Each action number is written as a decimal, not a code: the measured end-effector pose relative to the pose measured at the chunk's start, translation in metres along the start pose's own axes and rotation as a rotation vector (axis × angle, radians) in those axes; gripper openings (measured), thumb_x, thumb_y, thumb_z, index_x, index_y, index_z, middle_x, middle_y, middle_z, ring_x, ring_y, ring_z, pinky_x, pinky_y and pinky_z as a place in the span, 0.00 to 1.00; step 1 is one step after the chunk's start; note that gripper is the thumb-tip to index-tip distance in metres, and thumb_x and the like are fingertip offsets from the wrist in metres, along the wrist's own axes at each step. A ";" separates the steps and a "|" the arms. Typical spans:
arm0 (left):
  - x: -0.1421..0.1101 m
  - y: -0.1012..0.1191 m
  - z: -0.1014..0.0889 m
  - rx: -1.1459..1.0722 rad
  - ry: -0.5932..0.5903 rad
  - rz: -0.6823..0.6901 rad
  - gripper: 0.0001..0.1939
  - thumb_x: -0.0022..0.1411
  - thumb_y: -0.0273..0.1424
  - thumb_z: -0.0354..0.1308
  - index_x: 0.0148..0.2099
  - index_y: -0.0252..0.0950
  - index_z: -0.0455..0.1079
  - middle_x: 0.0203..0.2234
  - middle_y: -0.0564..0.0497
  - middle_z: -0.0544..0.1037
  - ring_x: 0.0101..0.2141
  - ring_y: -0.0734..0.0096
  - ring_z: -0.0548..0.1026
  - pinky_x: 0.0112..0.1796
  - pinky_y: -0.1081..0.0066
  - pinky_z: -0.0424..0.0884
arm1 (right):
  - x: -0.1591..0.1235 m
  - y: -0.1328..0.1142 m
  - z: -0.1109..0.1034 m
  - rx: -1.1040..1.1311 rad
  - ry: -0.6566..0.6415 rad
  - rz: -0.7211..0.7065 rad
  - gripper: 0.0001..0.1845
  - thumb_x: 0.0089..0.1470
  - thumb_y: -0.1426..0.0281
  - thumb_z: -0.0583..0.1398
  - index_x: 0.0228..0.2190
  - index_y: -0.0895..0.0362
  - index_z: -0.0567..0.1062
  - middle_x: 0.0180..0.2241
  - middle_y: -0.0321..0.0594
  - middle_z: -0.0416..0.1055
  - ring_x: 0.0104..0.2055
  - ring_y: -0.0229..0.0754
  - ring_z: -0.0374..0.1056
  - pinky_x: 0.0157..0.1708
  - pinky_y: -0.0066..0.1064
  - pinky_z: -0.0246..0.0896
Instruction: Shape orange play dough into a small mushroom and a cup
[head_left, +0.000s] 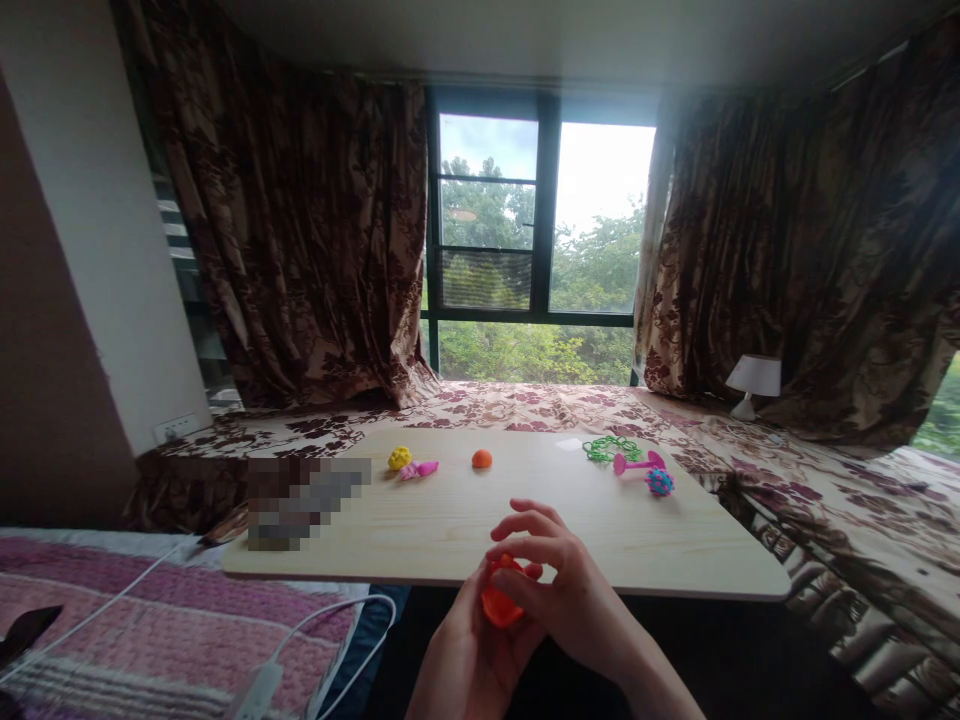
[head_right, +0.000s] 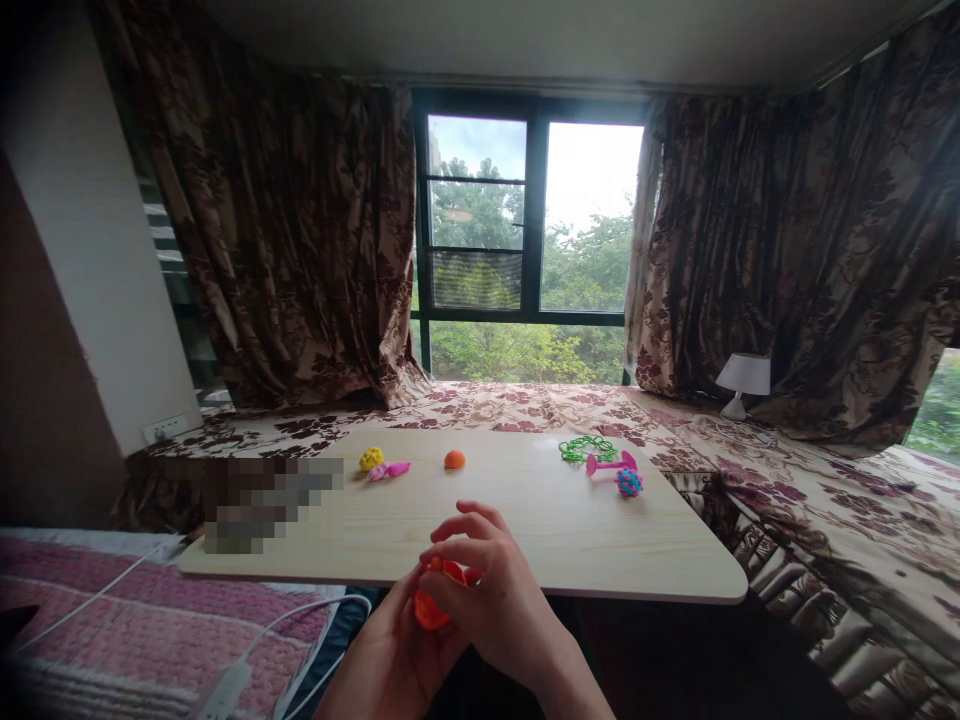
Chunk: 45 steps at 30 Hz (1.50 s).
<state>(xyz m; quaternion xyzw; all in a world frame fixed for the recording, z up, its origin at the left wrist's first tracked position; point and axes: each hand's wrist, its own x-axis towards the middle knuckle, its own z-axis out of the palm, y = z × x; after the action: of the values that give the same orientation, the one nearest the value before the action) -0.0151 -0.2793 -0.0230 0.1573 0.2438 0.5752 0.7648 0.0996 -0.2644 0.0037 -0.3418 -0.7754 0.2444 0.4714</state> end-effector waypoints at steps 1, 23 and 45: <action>0.000 0.001 0.001 -0.008 0.011 -0.018 0.12 0.59 0.26 0.50 0.45 0.30 0.65 0.34 0.44 0.75 0.35 0.63 0.75 0.36 0.63 0.72 | 0.000 0.001 -0.001 0.003 0.000 0.007 0.08 0.50 0.70 0.59 0.35 0.51 0.77 0.40 0.40 0.70 0.56 0.44 0.51 0.53 0.37 0.53; 0.060 0.038 -0.062 0.365 0.267 0.390 0.13 0.52 0.21 0.57 0.41 0.33 0.69 0.37 0.45 0.75 0.38 0.66 0.74 0.38 0.67 0.71 | 0.078 0.133 0.008 -0.139 0.146 0.202 0.11 0.46 0.75 0.55 0.29 0.61 0.78 0.30 0.42 0.76 0.34 0.43 0.71 0.38 0.31 0.61; 0.161 0.032 -0.061 1.910 -0.032 1.017 0.16 0.53 0.24 0.49 0.43 0.39 0.71 0.41 0.48 0.71 0.43 0.66 0.68 0.44 0.66 0.62 | 0.043 0.163 0.007 -0.377 0.277 0.039 0.11 0.43 0.77 0.61 0.30 0.52 0.77 0.36 0.39 0.69 0.41 0.43 0.61 0.42 0.32 0.57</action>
<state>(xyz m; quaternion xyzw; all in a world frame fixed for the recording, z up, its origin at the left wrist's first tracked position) -0.0394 -0.1181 -0.0878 0.7786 0.4874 0.3952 0.0008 0.1281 -0.1271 -0.0893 -0.4689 -0.7285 0.0552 0.4964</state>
